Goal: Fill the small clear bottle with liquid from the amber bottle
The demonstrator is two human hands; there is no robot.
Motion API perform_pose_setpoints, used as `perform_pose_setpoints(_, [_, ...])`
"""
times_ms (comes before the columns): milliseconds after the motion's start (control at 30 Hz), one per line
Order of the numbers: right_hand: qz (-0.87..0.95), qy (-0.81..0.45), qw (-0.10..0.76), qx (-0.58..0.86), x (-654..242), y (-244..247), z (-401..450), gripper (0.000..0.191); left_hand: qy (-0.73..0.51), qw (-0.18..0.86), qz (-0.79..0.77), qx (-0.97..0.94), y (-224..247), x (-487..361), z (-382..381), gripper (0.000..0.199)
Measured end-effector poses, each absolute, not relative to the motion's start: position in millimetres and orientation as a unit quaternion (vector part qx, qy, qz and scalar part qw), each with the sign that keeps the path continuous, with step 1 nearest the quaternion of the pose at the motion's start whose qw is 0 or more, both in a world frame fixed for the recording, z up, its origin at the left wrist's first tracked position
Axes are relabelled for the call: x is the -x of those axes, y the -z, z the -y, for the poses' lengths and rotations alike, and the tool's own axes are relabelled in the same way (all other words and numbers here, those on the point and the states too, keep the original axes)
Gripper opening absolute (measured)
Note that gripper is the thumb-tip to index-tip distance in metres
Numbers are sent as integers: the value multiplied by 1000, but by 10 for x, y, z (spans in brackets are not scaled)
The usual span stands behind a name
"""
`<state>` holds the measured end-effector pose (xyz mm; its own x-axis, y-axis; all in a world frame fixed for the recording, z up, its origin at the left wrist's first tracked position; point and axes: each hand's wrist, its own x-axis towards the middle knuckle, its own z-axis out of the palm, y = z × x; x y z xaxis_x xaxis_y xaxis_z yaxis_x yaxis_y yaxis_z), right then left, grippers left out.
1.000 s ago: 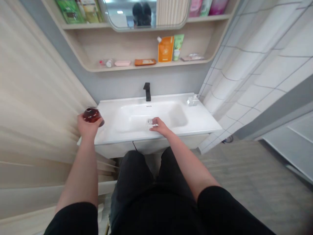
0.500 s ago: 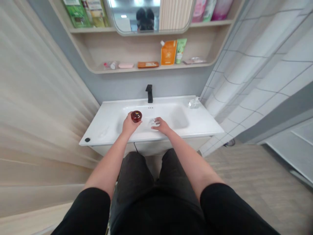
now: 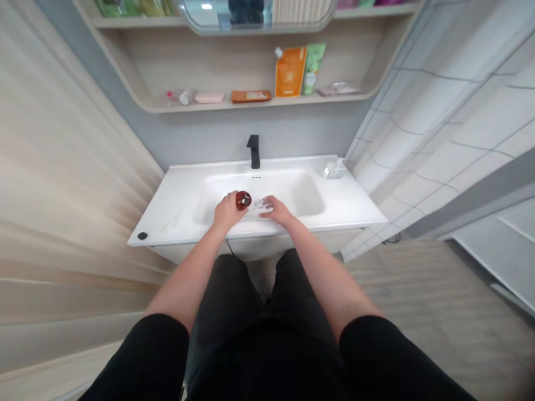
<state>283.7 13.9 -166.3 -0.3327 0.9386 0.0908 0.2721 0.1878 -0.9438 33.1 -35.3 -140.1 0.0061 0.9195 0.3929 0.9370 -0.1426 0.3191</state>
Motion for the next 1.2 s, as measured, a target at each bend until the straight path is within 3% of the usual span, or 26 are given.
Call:
perform_pose_setpoints(367, [714, -393, 357, 456, -2815, 1739, -145, 72, 213, 65, 649, 728, 1287, -412, 440, 65])
perform_pose_setpoints(1200, [727, -365, 312, 491, -2740, 1683, -125, 73, 237, 83, 603, 757, 1166, -402, 534, 65])
